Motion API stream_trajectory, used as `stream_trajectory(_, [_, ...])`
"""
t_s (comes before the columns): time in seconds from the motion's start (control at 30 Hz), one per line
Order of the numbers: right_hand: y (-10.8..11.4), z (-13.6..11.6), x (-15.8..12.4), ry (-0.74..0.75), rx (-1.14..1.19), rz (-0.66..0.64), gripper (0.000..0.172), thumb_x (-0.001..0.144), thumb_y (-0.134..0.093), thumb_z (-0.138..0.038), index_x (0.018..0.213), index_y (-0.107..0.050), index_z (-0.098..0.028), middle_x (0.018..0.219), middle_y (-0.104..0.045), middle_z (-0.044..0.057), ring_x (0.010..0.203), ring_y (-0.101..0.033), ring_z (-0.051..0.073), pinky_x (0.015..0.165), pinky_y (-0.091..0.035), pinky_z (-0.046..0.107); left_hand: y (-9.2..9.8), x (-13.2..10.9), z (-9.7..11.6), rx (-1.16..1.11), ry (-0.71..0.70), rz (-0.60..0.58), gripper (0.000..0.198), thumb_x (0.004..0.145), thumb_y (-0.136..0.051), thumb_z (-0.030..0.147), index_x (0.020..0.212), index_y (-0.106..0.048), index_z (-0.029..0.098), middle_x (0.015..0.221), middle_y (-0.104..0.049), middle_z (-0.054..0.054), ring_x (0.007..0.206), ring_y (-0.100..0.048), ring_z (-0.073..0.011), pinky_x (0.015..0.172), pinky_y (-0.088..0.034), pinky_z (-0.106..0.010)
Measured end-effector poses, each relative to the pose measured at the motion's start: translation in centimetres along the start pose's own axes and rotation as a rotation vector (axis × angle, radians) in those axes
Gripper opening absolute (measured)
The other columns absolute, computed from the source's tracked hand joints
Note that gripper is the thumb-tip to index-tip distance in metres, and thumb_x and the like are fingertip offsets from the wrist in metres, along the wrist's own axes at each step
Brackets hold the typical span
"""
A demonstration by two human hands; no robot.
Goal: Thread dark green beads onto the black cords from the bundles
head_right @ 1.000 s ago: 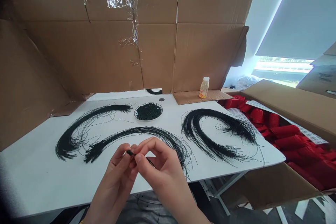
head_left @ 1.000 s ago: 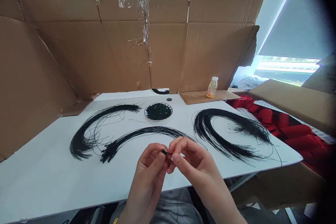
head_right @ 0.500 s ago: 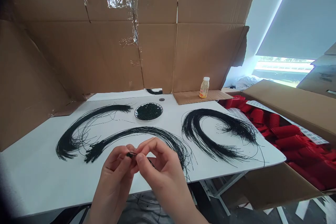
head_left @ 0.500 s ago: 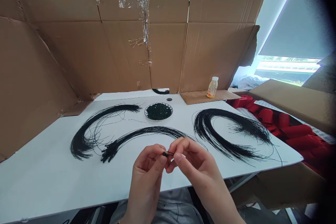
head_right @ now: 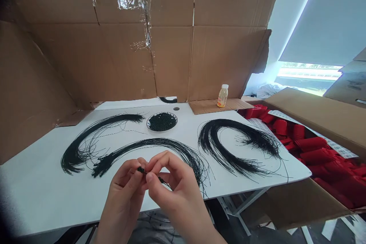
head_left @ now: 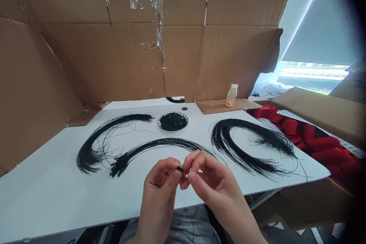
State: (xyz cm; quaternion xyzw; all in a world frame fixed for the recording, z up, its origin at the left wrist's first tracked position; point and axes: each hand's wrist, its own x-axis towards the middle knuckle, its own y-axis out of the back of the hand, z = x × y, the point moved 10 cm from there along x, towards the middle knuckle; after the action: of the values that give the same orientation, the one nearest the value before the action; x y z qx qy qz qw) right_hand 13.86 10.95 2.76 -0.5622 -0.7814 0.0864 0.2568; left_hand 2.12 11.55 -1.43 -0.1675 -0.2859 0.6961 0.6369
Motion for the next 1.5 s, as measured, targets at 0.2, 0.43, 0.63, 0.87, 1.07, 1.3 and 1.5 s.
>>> stream_trajectory(0.2, [0.1, -0.1, 0.2, 0.004, -0.008, 0.017, 0.019, 0.094, -0.073, -0.028, 0.080, -0.064, -0.021, 0.094, -0.063, 0.001, 0.077, -0.062, 0.011, 0.075, -0.058, 0.021, -0.1, 0.3, 0.3, 0.001, -0.024, -0.002, 0.013, 0.070, -0.094, 0.029, 0.076, -0.082, 0.026, 0.078, -0.070, 0.002, 0.063, -0.061, -0.0085, 0.062, -0.054, -0.018])
stream_trajectory(0.43, [0.2, 0.1, -0.1, 0.022, -0.019, 0.026, 0.017, 0.093, -0.074, -0.026, 0.080, -0.064, -0.021, 0.094, -0.062, 0.001, 0.079, -0.061, 0.014, 0.077, -0.059, 0.024, -0.2, 0.1, 0.4, 0.038, -0.008, -0.008, 0.014, 0.070, -0.093, 0.032, 0.074, -0.082, 0.026, 0.075, -0.069, 0.001, 0.060, -0.060, -0.0093, 0.061, -0.053, -0.020])
stream_trajectory(0.63, [0.1, -0.2, -0.1, 0.022, -0.023, 0.014, 0.017, 0.094, -0.072, -0.026, 0.080, -0.064, -0.021, 0.094, -0.063, 0.001, 0.077, -0.061, 0.012, 0.076, -0.059, 0.023, -0.3, 0.3, 0.4, 0.029, -0.028, -0.035, 0.012, 0.072, -0.092, 0.029, 0.075, -0.082, 0.026, 0.076, -0.068, 0.002, 0.061, -0.060, -0.0093, 0.062, -0.053, -0.020])
stream_trajectory(0.87, [-0.1, -0.4, -0.3, 0.021, -0.040, -0.005, 0.015, 0.094, -0.073, -0.022, 0.081, -0.065, -0.021, 0.096, -0.063, 0.002, 0.080, -0.062, 0.014, 0.080, -0.059, 0.026, -0.8, 0.2, 0.6, 0.041, -0.021, -0.070, 0.012, 0.073, -0.092, 0.029, 0.072, -0.081, 0.025, 0.072, -0.066, 0.002, 0.058, -0.059, -0.0092, 0.060, -0.053, -0.021])
stream_trajectory(1.07, [-0.1, -0.4, -0.3, 0.020, -0.052, -0.008, 0.015, 0.093, -0.073, -0.022, 0.080, -0.065, -0.021, 0.095, -0.062, 0.001, 0.079, -0.062, 0.014, 0.078, -0.058, 0.026, -0.8, 0.2, 0.6, 0.040, -0.016, -0.070, 0.013, 0.072, -0.092, 0.029, 0.072, -0.080, 0.024, 0.071, -0.064, 0.002, 0.059, -0.058, -0.0102, 0.059, -0.051, -0.021])
stream_trajectory(1.3, [-0.1, -0.5, -0.4, 0.051, -0.048, -0.002, 0.014, 0.092, -0.073, -0.021, 0.081, -0.065, -0.021, 0.093, -0.062, 0.001, 0.078, -0.060, 0.014, 0.076, -0.058, 0.025, -1.0, 0.0, 0.7, 0.050, 0.002, -0.064, 0.015, 0.070, -0.093, 0.033, 0.071, -0.081, 0.025, 0.070, -0.065, 0.002, 0.058, -0.057, -0.0096, 0.060, -0.051, -0.021])
stream_trajectory(1.5, [-0.1, -0.7, -0.4, 0.046, -0.033, -0.001, 0.015, 0.093, -0.073, -0.022, 0.080, -0.065, -0.021, 0.093, -0.061, 0.001, 0.078, -0.061, 0.013, 0.075, -0.057, 0.024, -1.3, -0.2, 1.3, 0.059, -0.007, 0.004, 0.021, 0.064, -0.097, 0.033, 0.066, -0.079, 0.024, 0.068, -0.064, 0.003, 0.058, -0.055, -0.0087, 0.057, -0.048, -0.019])
